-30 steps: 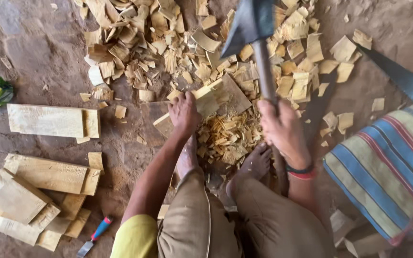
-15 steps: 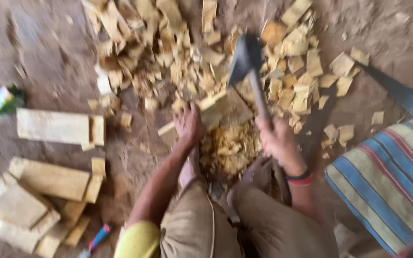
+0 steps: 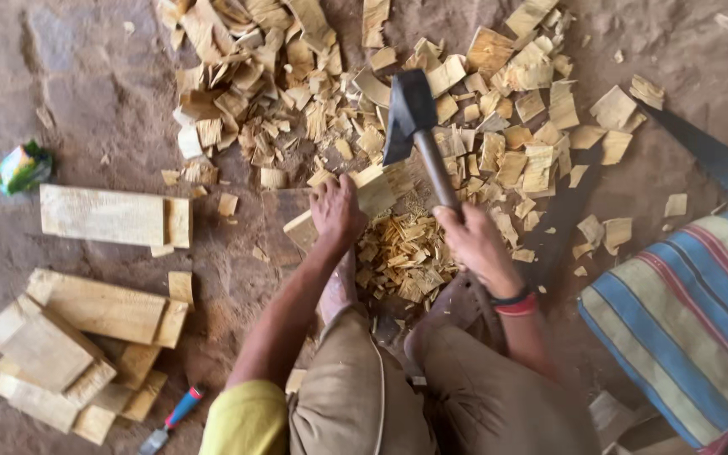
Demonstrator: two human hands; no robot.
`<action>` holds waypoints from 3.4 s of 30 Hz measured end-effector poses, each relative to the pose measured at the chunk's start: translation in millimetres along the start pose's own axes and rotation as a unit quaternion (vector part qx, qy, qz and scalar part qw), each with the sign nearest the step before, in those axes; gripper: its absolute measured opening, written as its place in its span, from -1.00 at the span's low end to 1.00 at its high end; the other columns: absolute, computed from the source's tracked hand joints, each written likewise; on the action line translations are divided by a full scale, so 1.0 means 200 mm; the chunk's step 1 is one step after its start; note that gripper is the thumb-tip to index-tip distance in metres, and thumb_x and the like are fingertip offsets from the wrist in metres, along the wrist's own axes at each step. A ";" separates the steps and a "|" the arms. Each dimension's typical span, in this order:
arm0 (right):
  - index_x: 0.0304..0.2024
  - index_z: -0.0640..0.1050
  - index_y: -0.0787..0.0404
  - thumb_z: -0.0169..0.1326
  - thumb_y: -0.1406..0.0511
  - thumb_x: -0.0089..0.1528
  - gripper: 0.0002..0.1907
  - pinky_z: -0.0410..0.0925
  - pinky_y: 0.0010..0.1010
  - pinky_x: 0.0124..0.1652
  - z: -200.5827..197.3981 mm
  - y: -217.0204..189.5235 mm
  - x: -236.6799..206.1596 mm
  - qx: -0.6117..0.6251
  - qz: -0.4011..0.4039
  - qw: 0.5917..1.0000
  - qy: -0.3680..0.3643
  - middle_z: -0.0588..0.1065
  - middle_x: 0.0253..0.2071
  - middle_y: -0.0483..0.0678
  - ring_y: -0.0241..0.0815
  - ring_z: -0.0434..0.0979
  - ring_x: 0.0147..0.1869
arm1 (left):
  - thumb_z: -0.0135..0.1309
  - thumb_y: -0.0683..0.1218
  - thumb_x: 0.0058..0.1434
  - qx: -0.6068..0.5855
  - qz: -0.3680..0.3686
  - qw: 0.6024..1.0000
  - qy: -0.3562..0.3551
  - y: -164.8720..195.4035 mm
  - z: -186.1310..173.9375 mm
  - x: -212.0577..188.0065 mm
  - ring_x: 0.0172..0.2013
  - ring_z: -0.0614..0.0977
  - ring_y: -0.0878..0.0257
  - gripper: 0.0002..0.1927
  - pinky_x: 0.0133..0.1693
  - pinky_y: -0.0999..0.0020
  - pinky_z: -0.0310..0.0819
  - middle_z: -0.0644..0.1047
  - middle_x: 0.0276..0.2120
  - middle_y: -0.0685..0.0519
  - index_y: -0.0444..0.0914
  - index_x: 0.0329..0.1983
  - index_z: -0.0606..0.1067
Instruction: The person sits on the floor and uses a hammer and chisel to carve a small wooden block, producing wood chips. The person holds the wood with one hand and strikes the chisel with the other.
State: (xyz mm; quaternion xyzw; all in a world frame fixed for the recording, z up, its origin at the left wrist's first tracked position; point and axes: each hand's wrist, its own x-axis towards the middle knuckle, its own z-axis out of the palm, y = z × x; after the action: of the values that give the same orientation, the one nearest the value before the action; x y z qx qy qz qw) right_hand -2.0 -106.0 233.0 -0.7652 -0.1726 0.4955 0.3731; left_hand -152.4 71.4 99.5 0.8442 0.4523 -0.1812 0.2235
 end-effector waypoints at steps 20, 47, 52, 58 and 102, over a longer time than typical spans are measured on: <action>-0.21 0.46 0.16 -0.03 0.14 0.37 -0.77 0.20 -0.60 -0.69 -0.15 -0.12 -0.05 -0.009 0.023 0.999 0.037 0.31 -0.62 -0.26 -0.47 0.27 -0.68 | 0.29 -0.21 -0.28 -0.021 0.040 0.994 0.100 -0.03 0.00 -0.02 0.05 0.45 -0.16 -0.22 0.05 -0.16 0.26 0.45 -0.07 -0.22 -0.33 0.11 0.34; -0.32 0.43 0.20 -0.09 0.09 0.42 -0.65 0.16 -0.54 -0.77 -0.02 -0.12 0.03 -0.144 -0.024 0.989 -0.002 0.26 -0.67 -0.27 -0.41 0.19 -0.73 | 0.24 -0.21 -0.08 -0.005 0.005 0.999 -0.033 -0.04 0.00 0.03 0.00 0.47 -0.03 -0.33 0.05 0.05 0.36 0.46 -0.05 -0.16 -0.34 0.16 0.35; -0.32 0.44 0.18 0.03 0.12 0.33 -0.72 0.17 -0.54 -0.73 0.03 0.07 -0.01 -0.067 0.022 0.997 -0.040 0.28 -0.71 -0.22 -0.42 0.25 -0.74 | 0.16 -0.28 -0.09 0.006 0.024 1.000 0.013 -0.06 0.00 0.03 0.06 0.46 -0.02 -0.39 0.13 -0.01 0.31 0.45 0.01 -0.15 -0.30 0.12 0.38; -0.24 0.42 0.17 -0.05 0.11 0.40 -0.73 0.24 -0.55 -0.74 -0.16 -0.10 -0.01 -0.030 -0.062 0.997 0.025 0.31 -0.61 -0.29 -0.45 0.27 -0.69 | 0.15 -0.30 -0.12 -0.003 0.000 0.999 -0.036 -0.06 -0.02 0.00 0.07 0.44 -0.03 -0.33 0.14 0.02 0.32 0.43 0.01 -0.14 -0.30 0.15 0.35; -0.27 0.43 0.23 -0.06 0.13 0.39 -0.70 0.25 -0.57 -0.76 0.15 -0.07 0.12 -0.157 0.029 0.985 -0.066 0.30 -0.68 -0.25 -0.42 0.29 -0.73 | 0.14 -0.32 -0.03 -0.019 0.008 0.999 -0.035 -0.17 -0.01 0.11 0.05 0.46 -0.02 -0.42 0.13 -0.01 0.34 0.46 -0.01 -0.16 -0.31 0.13 0.37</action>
State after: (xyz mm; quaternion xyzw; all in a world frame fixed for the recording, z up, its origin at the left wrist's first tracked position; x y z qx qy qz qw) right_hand -15.8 -70.3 221.0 -0.7848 -0.2501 0.5221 0.2215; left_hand -168.4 103.9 83.0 0.8364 0.4405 -0.2004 0.2571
